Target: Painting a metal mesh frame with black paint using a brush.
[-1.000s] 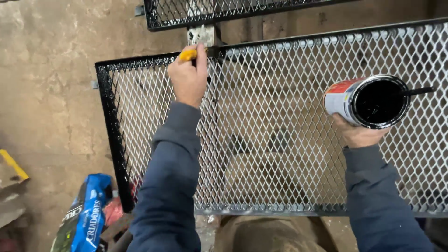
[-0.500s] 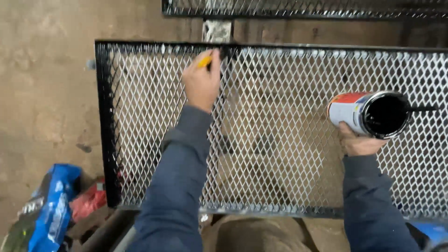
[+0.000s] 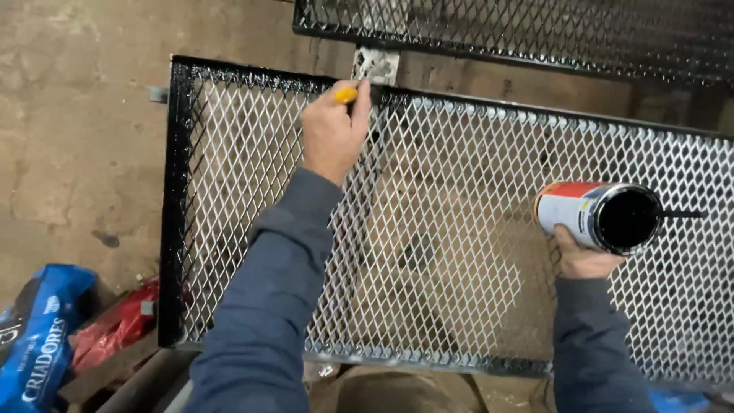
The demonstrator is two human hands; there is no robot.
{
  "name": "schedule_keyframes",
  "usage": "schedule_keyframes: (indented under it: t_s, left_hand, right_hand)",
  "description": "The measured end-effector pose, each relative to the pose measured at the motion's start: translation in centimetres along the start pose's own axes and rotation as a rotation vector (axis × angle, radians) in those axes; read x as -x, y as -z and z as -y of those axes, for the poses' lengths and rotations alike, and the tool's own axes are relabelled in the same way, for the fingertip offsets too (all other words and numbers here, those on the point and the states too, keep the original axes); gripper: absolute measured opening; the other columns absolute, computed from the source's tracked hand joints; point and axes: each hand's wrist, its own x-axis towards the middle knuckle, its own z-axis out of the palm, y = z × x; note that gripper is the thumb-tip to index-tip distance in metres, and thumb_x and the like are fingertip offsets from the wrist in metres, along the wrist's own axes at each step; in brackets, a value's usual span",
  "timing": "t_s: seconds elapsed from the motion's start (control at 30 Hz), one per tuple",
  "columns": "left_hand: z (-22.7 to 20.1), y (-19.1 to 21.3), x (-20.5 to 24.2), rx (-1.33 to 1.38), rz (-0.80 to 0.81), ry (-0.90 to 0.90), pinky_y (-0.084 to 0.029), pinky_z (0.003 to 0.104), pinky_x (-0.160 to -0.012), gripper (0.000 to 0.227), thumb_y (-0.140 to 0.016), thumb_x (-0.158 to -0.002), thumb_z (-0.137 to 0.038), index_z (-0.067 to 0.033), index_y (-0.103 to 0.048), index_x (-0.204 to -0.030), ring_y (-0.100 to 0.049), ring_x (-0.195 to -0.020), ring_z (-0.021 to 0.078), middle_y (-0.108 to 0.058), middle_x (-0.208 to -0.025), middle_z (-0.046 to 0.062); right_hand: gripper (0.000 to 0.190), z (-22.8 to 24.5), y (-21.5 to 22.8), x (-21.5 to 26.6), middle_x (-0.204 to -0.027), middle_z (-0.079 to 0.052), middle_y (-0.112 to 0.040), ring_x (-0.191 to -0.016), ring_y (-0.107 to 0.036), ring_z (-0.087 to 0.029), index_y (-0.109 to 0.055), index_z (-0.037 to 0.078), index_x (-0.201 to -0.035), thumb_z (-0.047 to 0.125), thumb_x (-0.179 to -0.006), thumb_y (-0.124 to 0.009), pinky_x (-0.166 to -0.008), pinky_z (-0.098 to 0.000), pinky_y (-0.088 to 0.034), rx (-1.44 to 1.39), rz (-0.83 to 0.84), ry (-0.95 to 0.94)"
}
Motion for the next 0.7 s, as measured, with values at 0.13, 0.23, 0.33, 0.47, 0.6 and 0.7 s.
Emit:
schedule_keyframes:
  t_s: [0.13,0.23,0.33,0.47,0.6,0.7]
  left_hand:
    - [1.2,-0.9,-0.3,-0.147,0.143,0.031,-0.055,0.045,-0.067,0.024,-0.068,-0.103,-0.022,-0.0027,-0.07,-0.089,-0.068,-0.072,0.0372,-0.071,-0.083,0.018]
    - [0.8,-0.8,-1.2,-0.13,0.147,-0.018,-0.054,0.047,-0.067,0.024,-0.069,-0.102,-0.024,-0.0024,-0.07,-0.091,-0.068,-0.073,0.0373,-0.069,-0.08,0.017]
    - [2.2,-1.8,-1.4,-0.1,0.225,-0.209,-0.056,0.043,-0.074,0.021,-0.067,-0.102,-0.024,-0.0041,-0.069,-0.093,-0.069,-0.081,0.0337,-0.072,-0.092,0.015]
    - [0.0,-0.9,-2.8,-0.056,0.298,-0.083,-0.055,0.044,-0.075,0.023,-0.07,-0.098,-0.024,-0.0017,-0.069,-0.093,-0.067,-0.082,0.0373,-0.07,-0.089,0.018]
    - [0.3,-2.2,-4.4,-0.048,0.411,-0.232,-0.053,0.049,-0.076,0.025,-0.069,-0.099,-0.022,0.0015,-0.067,-0.094,-0.067,-0.087,0.0407,-0.07,-0.093,0.02]
    - [0.3,-3.2,-5.2,-0.107,0.485,-0.285,-0.053,0.052,-0.075,0.027,-0.068,-0.1,-0.025,0.0013,-0.068,-0.093,-0.067,-0.086,0.0422,-0.07,-0.091,0.02]
  right_hand:
    - [0.097,-0.2,0.6,0.5,-0.156,-0.016,-0.052,-0.146,-0.056,-0.03,-0.037,0.002,-0.16,0.016,-0.085,-0.097,-0.126,-0.0459,-0.05,0.051,0.011,-0.033]
    - [0.096,-0.2,0.7,0.4,-0.157,-0.016,-0.052,-0.146,-0.055,-0.03,-0.037,0.002,-0.16,0.017,-0.087,-0.097,-0.127,-0.0455,-0.049,0.061,0.024,-0.023]
    - [0.095,0.2,0.4,0.4,-0.156,-0.016,-0.053,-0.14,-0.055,-0.028,-0.039,0.001,-0.159,0.018,-0.085,-0.096,-0.126,-0.0454,-0.05,0.028,0.018,-0.02]
    - [0.094,0.4,0.3,0.3,-0.154,-0.015,-0.053,-0.138,-0.054,-0.028,-0.039,0.001,-0.159,0.017,-0.087,-0.097,-0.125,-0.0452,-0.05,0.024,0.023,-0.009]
    - [0.094,0.4,0.2,0.3,-0.154,-0.017,-0.053,-0.141,-0.056,-0.029,-0.039,0.0,-0.158,0.02,-0.087,-0.097,-0.123,-0.0457,-0.053,0.002,0.021,-0.042]
    - [0.095,0.5,0.2,0.2,-0.155,-0.018,-0.052,-0.143,-0.056,-0.031,-0.038,0.001,-0.16,0.02,-0.088,-0.097,-0.12,-0.0459,-0.053,-0.023,0.019,-0.029]
